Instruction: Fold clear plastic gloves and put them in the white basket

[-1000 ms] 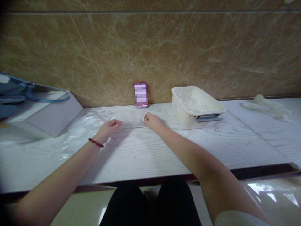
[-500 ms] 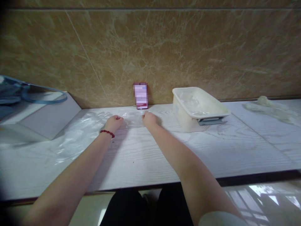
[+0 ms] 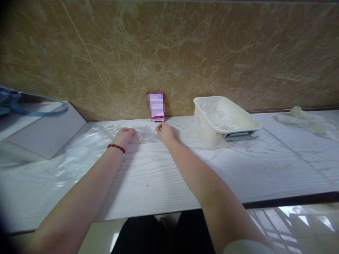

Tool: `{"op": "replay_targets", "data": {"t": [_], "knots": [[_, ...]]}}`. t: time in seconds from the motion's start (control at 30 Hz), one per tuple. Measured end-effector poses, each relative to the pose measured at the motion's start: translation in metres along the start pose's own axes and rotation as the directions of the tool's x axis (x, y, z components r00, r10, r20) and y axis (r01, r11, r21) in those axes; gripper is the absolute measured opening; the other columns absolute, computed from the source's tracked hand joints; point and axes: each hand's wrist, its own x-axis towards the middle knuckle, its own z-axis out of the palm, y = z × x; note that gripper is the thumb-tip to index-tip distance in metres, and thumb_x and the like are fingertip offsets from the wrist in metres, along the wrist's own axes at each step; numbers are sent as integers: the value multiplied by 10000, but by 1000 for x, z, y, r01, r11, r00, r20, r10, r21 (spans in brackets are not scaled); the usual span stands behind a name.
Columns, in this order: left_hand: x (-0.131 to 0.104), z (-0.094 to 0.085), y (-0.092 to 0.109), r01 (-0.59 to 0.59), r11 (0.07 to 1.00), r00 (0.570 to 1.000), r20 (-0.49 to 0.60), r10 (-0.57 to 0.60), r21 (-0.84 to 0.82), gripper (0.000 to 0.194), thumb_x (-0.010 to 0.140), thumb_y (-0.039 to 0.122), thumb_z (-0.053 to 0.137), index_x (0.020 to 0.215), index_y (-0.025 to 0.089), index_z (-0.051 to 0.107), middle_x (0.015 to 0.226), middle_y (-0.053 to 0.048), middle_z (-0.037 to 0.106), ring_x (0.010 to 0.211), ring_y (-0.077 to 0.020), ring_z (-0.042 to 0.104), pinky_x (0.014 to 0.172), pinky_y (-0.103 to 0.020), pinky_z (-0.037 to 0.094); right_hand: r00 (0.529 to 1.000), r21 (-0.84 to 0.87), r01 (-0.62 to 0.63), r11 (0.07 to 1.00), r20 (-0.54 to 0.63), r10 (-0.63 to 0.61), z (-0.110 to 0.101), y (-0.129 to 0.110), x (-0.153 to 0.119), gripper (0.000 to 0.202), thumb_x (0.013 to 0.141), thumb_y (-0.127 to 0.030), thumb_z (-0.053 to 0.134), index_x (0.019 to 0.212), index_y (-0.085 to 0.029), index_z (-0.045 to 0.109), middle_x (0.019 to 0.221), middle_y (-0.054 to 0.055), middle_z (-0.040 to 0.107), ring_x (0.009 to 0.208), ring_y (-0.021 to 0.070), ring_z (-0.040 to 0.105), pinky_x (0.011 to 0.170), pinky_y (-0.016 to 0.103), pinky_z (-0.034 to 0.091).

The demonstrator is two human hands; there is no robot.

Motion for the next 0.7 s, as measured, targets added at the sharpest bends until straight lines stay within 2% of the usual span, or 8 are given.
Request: {"op": "replay_targets", "data": {"t": [0.1,0.2,0.27,0.33,0.43,0.53,0.6,0.7], "knots": [[-2,3,0,12,990,1000,-10,-14,-141,134,660,285,476,723,169,495,655,-25,600,632,-128,575,561,-225,435,1000,9,-1,1000,-22,1,1,0,1,143,767,-273,455,825,-189,555,802,19,620,739,122,547,664,219,380],[0,6,1,14,934,1000,8,-12,-356,129,662,250,494,763,177,458,728,-18,605,622,-99,574,581,-215,451,1000,17,5,1000,-22,-5,0,0,1,145,773,-294,451,819,-198,549,760,4,620,709,120,546,654,220,377],[3,7,-1,-8,875,1000,21,21,-484,208,654,185,489,857,191,443,794,-13,613,611,-79,573,598,-213,459,999,35,20,999,-28,-19,-1,0,2,145,782,-302,442,822,-204,542,742,-8,620,693,116,545,642,214,374],[7,8,-4,-62,860,996,19,82,-506,340,645,124,464,973,208,432,847,-13,618,619,-70,575,623,-214,464,999,53,12,999,-39,-10,-1,-1,2,143,781,-298,448,852,-205,530,734,-13,623,694,116,547,636,209,372],[11,7,-7,-134,928,988,20,150,-348,375,657,113,430,1016,186,506,875,-40,625,688,-93,583,664,-225,460,998,38,-27,999,-53,29,-1,0,3,170,771,-265,458,921,-207,512,729,-11,625,691,123,549,622,209,370],[10,2,-5,-171,985,984,40,172,-20,361,676,152,430,999,161,590,834,-56,638,720,-141,582,675,-252,451,999,-27,-17,1000,-38,16,0,2,4,179,774,-229,436,925,-224,532,750,-10,627,699,127,552,630,213,371],[8,-1,-3,-217,961,976,58,210,173,382,673,168,448,1024,162,599,829,-57,644,736,-162,580,688,-261,441,1000,-63,-4,998,-11,4,1,3,4,197,770,-209,432,920,-231,558,790,-3,634,737,132,554,659,219,374],[5,-2,0,-274,902,962,89,259,334,375,670,199,472,1017,162,611,861,-64,646,786,-180,578,712,-251,428,1000,-121,4,993,16,-2,2,5,6,231,760,-207,441,931,-221,596,877,25,634,815,152,544,732,243,371]]}}
